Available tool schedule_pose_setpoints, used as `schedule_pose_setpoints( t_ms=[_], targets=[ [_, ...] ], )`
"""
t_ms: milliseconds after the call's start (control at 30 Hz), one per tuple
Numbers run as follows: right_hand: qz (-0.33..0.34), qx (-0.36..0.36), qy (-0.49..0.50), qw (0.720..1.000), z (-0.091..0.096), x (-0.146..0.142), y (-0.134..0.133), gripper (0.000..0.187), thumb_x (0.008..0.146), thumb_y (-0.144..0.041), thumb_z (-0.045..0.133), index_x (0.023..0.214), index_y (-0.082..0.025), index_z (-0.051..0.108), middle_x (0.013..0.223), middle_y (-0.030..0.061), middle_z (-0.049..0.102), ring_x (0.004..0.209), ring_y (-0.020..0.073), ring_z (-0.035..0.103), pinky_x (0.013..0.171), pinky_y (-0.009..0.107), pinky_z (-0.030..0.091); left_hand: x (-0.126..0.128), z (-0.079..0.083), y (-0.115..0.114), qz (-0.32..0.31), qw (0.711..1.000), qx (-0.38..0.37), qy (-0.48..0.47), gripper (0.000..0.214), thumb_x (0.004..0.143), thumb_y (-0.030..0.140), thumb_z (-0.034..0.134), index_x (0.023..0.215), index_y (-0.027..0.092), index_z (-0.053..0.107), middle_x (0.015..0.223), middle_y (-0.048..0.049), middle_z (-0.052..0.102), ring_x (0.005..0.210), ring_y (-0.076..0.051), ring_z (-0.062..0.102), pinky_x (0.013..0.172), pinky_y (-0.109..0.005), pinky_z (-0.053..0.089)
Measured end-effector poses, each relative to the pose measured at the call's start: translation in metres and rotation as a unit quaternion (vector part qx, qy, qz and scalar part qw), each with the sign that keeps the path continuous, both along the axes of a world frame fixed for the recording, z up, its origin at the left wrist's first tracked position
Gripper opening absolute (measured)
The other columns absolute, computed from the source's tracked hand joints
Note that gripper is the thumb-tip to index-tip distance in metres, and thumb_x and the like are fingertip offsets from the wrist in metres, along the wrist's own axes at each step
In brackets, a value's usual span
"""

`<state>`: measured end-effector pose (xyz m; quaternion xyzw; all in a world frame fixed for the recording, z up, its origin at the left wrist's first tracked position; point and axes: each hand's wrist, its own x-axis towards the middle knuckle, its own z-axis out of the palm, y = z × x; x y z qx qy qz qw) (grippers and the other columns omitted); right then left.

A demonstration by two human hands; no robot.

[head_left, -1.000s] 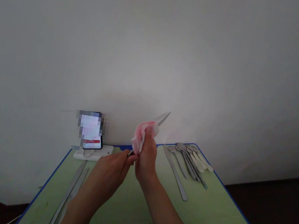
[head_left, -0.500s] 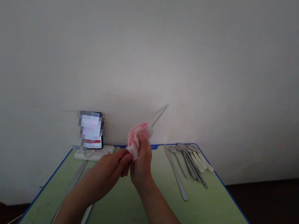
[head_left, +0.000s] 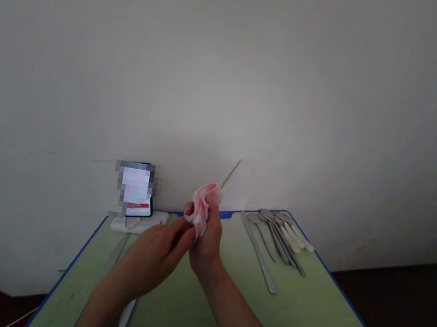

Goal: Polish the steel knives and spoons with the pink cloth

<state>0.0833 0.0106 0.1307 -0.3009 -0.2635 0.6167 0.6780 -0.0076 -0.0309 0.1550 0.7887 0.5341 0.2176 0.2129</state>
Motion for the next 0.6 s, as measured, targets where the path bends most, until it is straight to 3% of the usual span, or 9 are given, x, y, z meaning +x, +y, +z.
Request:
schedule_pose_setpoints(
  t_ms=[100,267,400,600],
  targets=[
    [0.036,-0.016,0.017,0.999,0.0011,0.0011,-0.0015,0.040,0.075,-0.054,0.048,0.058,-0.019,0.052,0.044,-0.0028,0.047,0.040,0.0112,0.042,0.040,0.023,0.035,-0.0045,0.0002,0.0002,-0.005,1.000,0.012,0.014,0.027,0.093,0.039,0.036,0.076,0.022,0.049,0.063,0.0005,0.059,0.057,-0.018,0.054,0.055,-0.026,0.029],
    [0.026,-0.028,0.046,0.998,0.0034,0.0012,-0.0016,0.034,0.074,-0.050,0.050,0.060,-0.018,0.054,0.051,-0.0027,0.054,0.041,0.0100,0.044,0.041,0.023,0.035,-0.0070,-0.0022,0.0005,-0.002,0.999,0.037,0.025,0.021,0.091,0.036,0.040,0.078,0.022,0.050,0.064,0.0015,0.058,0.056,-0.016,0.054,0.054,-0.025,0.030],
    [0.018,-0.040,0.083,0.996,0.0060,0.0016,-0.0017,0.030,0.073,-0.045,0.051,0.061,-0.017,0.055,0.054,-0.0033,0.055,0.040,0.0082,0.041,0.040,0.022,0.032,-0.0056,-0.0046,0.0006,0.040,0.992,0.117,0.025,0.015,0.087,0.035,0.047,0.082,0.022,0.051,0.059,0.0052,0.051,0.050,-0.013,0.049,0.050,-0.022,0.030],
    [-0.013,-0.045,0.096,0.994,0.0084,0.0010,-0.0022,0.030,0.073,-0.046,0.050,0.065,-0.018,0.055,0.055,-0.0032,0.055,0.048,0.0102,0.048,0.049,0.022,0.041,-0.0049,-0.0027,-0.0021,0.063,0.969,0.237,0.021,0.013,0.084,0.031,0.051,0.090,0.022,0.058,0.052,0.0088,0.042,0.043,-0.009,0.039,0.048,-0.018,0.029]
  ],
)
